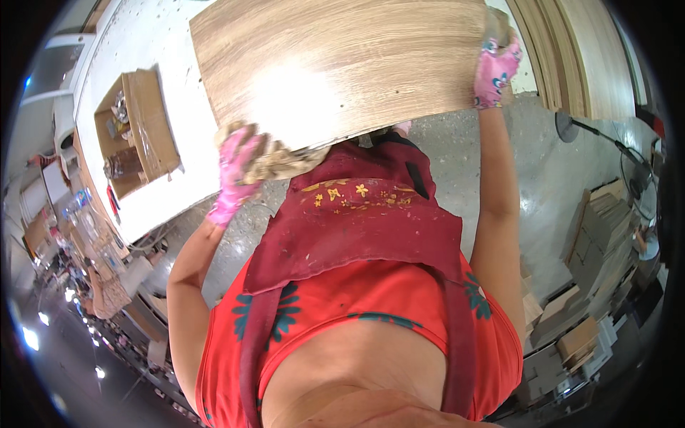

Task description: The person applies a putty-like substance to the surface and edges of a wooden board using a small scraper and a rag, then moves the board to a stack.

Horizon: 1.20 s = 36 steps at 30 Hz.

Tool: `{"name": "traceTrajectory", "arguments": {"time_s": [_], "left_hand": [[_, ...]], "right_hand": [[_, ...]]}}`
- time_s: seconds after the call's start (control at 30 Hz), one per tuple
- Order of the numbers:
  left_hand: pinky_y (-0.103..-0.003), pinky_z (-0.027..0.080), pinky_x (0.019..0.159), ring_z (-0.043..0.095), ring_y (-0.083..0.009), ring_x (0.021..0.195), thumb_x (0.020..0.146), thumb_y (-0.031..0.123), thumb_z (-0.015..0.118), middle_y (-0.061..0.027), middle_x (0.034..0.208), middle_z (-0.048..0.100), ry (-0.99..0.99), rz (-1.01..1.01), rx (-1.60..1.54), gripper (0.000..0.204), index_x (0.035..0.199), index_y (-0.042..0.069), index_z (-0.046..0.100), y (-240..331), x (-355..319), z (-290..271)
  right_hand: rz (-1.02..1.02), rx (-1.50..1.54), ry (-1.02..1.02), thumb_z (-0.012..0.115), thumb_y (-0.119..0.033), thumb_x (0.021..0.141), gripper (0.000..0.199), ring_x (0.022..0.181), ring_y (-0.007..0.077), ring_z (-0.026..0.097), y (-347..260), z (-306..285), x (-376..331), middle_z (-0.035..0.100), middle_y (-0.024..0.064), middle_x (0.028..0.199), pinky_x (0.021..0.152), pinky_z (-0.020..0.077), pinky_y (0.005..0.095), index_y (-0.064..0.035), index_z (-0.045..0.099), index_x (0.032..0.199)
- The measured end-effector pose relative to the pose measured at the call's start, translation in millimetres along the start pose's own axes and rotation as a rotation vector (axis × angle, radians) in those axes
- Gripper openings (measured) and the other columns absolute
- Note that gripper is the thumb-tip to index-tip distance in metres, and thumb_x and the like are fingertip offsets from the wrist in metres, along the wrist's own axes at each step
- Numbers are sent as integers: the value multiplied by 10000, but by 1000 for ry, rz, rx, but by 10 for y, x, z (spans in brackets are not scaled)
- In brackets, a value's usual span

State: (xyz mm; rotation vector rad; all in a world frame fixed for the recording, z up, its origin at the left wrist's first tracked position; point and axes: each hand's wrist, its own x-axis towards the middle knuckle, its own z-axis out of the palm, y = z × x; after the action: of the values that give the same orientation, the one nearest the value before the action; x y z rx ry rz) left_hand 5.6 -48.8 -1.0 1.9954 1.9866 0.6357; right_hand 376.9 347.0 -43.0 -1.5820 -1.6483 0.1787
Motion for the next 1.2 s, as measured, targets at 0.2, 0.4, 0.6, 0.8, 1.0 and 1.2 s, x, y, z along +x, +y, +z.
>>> {"name": "traceTrajectory", "arguments": {"time_s": [0.2, 0.4, 0.6, 0.8, 1.0, 1.2], "left_hand": [[-337, 530, 962, 565, -237, 1193, 838, -14, 668, -153, 1375, 503, 680, -1008, -644, 620, 1408, 16, 426, -305, -690, -622], [-415, 322, 1145, 332, -297, 1402, 853, 175, 726, -150, 1509, 371, 344, -773, -373, 776, 1504, 94, 313, 257, 290, 22], [-337, 417, 1082, 458, -243, 1306, 834, 36, 706, -119, 1465, 418, 430, -619, -626, 746, 1478, 47, 330, -270, 621, 7], [-295, 493, 963, 559, -206, 1165, 882, 37, 667, -155, 1335, 542, 571, -517, -605, 600, 1421, -14, 407, -1220, 2019, -245], [-254, 525, 855, 643, -160, 971, 888, 26, 645, -94, 1119, 668, 359, -570, -744, 427, 1295, -36, 534, -1573, 2943, -224], [-281, 546, 851, 658, -161, 947, 871, 126, 695, -78, 1067, 698, 161, -367, -528, 388, 1241, 48, 613, -645, 3679, 436]], "right_hand": [[144, -60, 6, 606, -258, 902, 507, 1122, 412, 564, -46, 155, 324, 580, 278, 1192, 960, 457, 474, -4, 480, 1322], [159, -140, 5, 637, -237, 883, 519, 1060, 384, 606, -94, 265, 347, 586, 258, 1195, 916, 489, 444, -7, 489, 1324], [199, 92, 3, 634, -213, 889, 462, 1059, 339, 618, 56, 285, 370, 615, 203, 1206, 911, 475, 412, -33, 539, 1303], [238, 145, 37, 640, -145, 870, 459, 1064, 343, 616, 110, 358, 367, 636, 204, 1173, 912, 467, 401, -15, 536, 1298], [255, 248, 41, 627, -98, 856, 471, 1098, 344, 601, 114, 365, 355, 622, 218, 1192, 954, 467, 398, 7, 520, 1302], [210, 259, 92, 618, -69, 849, 487, 1101, 348, 601, -146, 237, 364, 611, 219, 1209, 989, 460, 412, 13, 504, 1315]]}}
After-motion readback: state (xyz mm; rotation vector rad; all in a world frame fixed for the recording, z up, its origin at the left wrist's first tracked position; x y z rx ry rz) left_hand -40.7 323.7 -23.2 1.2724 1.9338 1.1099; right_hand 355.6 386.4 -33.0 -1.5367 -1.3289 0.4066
